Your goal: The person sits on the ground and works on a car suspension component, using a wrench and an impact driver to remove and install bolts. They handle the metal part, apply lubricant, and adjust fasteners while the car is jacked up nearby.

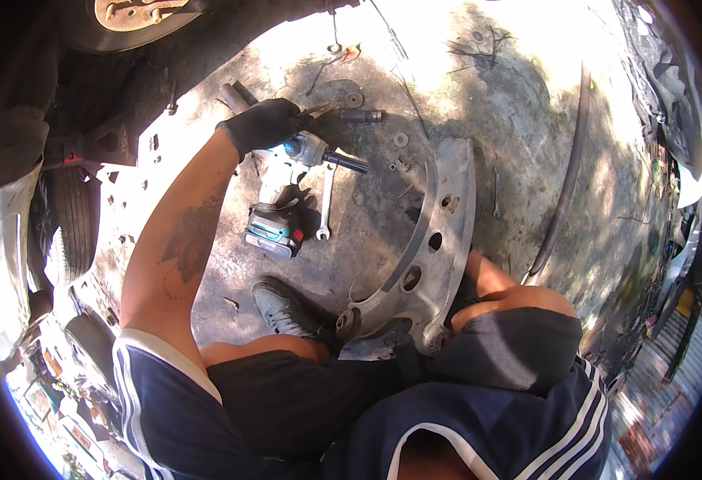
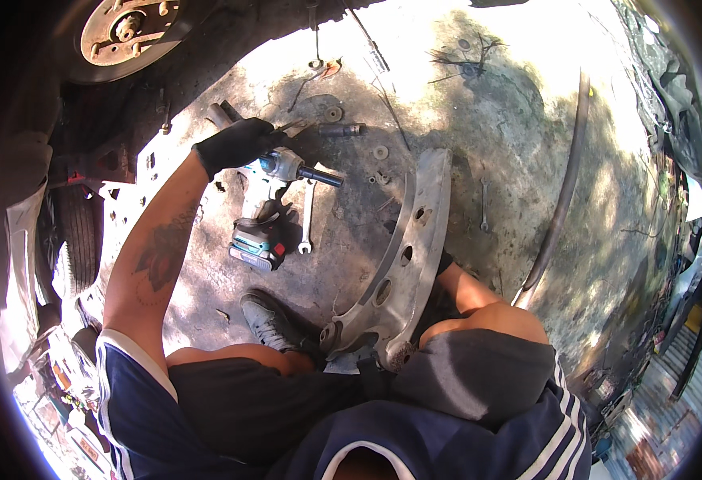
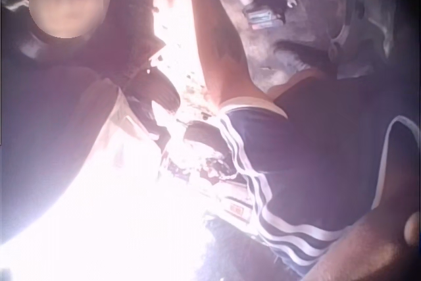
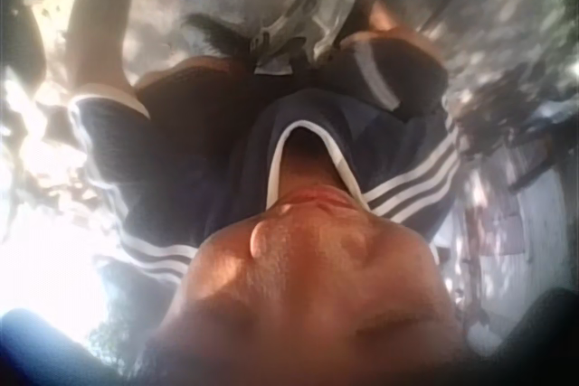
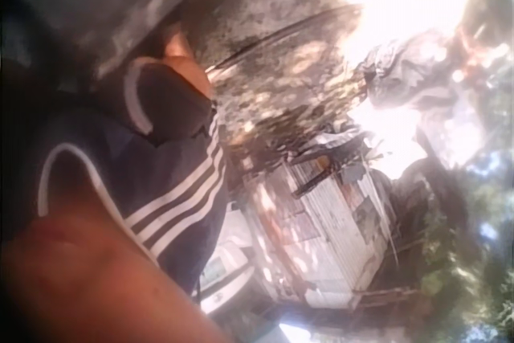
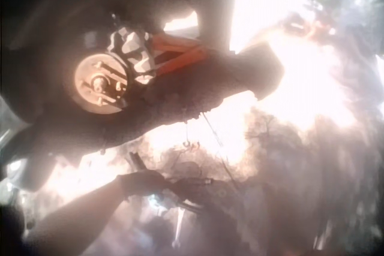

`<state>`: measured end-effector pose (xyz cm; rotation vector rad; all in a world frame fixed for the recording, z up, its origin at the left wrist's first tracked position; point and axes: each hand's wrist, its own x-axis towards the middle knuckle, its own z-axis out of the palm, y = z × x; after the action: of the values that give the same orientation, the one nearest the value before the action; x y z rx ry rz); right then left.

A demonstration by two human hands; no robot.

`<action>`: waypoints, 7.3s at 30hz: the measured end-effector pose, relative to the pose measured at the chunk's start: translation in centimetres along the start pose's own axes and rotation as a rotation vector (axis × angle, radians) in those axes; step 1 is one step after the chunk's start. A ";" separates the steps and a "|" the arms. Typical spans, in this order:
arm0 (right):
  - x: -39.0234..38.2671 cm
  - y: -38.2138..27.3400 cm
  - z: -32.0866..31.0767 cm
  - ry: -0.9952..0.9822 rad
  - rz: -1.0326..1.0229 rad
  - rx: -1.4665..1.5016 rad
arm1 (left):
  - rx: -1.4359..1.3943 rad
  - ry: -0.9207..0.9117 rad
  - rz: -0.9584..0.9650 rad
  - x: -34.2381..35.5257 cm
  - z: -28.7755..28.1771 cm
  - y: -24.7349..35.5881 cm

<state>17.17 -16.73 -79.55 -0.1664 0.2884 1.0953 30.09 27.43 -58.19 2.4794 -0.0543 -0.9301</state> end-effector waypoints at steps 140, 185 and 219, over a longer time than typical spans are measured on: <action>-64.1 0.8 52.8 1.254 -0.016 -0.397 | 0.132 0.171 -0.090 -44.4 -17.8 35.1; -34.6 -125.1 68.8 1.195 -0.071 -0.815 | -0.907 0.762 -0.429 34.6 -64.9 79.0; 25.1 -162.5 96.7 1.379 0.593 -3.027 | -0.779 0.539 -1.036 112.9 -76.9 27.5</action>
<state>187.24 -42.12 3.05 2.4362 0.3235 -0.4599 168.64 13.38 -64.43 1.8089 1.5510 -0.4093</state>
